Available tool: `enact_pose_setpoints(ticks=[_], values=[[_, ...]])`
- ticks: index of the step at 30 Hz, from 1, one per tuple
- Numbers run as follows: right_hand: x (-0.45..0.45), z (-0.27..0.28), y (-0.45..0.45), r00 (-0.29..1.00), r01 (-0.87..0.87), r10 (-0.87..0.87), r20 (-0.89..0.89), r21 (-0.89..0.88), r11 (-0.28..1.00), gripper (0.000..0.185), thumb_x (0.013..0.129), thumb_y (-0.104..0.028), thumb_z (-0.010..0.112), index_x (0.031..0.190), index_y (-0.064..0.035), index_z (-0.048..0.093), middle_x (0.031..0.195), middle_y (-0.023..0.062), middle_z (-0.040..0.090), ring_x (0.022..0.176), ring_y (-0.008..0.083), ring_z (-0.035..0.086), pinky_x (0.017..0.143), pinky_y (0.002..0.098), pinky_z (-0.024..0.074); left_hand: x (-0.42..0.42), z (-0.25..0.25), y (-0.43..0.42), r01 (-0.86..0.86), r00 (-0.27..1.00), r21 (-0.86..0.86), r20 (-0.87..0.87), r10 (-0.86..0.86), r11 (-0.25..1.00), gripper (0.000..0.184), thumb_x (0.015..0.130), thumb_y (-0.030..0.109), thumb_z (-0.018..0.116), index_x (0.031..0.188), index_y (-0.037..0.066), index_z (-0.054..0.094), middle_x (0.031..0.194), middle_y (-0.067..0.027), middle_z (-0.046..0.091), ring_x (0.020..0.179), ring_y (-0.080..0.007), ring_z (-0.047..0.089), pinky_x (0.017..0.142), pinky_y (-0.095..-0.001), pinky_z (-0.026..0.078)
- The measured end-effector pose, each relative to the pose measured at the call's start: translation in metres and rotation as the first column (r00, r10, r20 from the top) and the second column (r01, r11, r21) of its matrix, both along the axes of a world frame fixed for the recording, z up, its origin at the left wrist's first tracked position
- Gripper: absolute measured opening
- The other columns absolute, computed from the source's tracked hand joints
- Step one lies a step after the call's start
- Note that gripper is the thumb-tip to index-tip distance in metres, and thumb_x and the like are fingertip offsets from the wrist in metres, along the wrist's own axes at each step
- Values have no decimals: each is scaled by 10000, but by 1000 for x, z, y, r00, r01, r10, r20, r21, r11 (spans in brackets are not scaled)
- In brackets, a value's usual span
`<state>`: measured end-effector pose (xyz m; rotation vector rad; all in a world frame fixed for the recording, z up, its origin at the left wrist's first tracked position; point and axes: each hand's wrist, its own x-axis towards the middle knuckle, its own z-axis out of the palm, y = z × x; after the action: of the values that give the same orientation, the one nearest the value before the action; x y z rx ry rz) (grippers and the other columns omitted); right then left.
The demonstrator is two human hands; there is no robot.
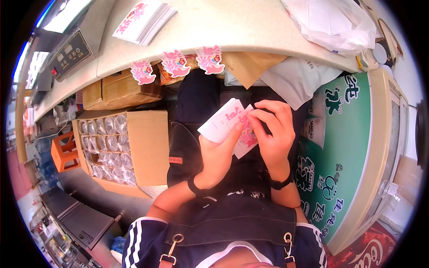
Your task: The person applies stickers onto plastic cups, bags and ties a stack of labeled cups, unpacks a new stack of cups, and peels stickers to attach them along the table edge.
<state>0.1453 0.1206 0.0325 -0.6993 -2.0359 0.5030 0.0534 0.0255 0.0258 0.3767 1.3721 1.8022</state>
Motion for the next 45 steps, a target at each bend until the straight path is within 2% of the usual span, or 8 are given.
enact_pose_setpoints(ticks=[25,28,31,33,34,36,43,45], values=[[2,-4,1,997,-56,54,-49,-44,997,249,641,83,746,845,-17,643,895,85,656,835,282,612,762,346,530,-2,1,0,22,998,-20,65,-21,1000,285,856,-35,687,1132,-27,614,1035,-59,673,916,-100,628,804,-242,497],[5,-5,1,999,-44,44,-6,-80,996,288,621,67,744,875,-26,648,971,82,633,912,279,597,812,381,526,-5,2,2,25,1000,10,-9,-25,1000,229,912,61,653,1109,-55,651,1003,-77,700,881,-102,649,763,-251,516],[10,-13,6,994,-22,4,106,171,985,292,621,8,738,894,-59,657,1054,69,605,1005,269,570,892,432,496,-27,3,8,146,920,20,365,-143,989,343,961,200,573,1180,-62,598,1049,-114,686,900,-144,671,783,-279,523],[13,-14,7,979,-129,80,188,268,955,271,643,-61,721,907,-94,668,1107,58,594,1061,258,551,951,476,460,-41,8,16,275,874,1,417,-251,961,298,920,161,627,1132,-48,634,1001,-98,696,874,-136,671,770,-271,522],[13,-15,5,974,-147,93,205,267,952,249,676,-83,706,921,-111,672,1109,47,595,1067,247,551,972,470,446,-46,5,17,273,875,1,416,-249,962,298,920,161,627,1132,-48,634,1001,-98,696,874,-136,671,770,-271,522],[13,-17,2,967,-173,112,229,271,947,246,680,-85,705,924,-105,672,1119,43,593,1071,245,549,971,471,447,-53,-4,18,434,897,-121,151,-416,893,243,879,117,671,1072,-31,672,967,-83,705,863,-131,672,756,-268,523],[11,-19,-6,942,-233,161,293,231,945,232,684,-67,725,905,-92,660,1129,30,586,1081,242,544,986,472,433,-67,-25,13,411,909,-264,45,-414,873,253,848,25,673,1092,-41,660,1001,-102,709,867,-155,681,758,-288,541],[10,-11,-8,945,-233,168,279,220,947,240,667,-59,740,888,-101,655,1121,27,586,1081,244,544,991,478,424,-76,-29,12,376,923,-214,172,-345,901,256,851,14,658,1096,-61,652,1023,-135,710,877,-187,692,783,-308,558]])
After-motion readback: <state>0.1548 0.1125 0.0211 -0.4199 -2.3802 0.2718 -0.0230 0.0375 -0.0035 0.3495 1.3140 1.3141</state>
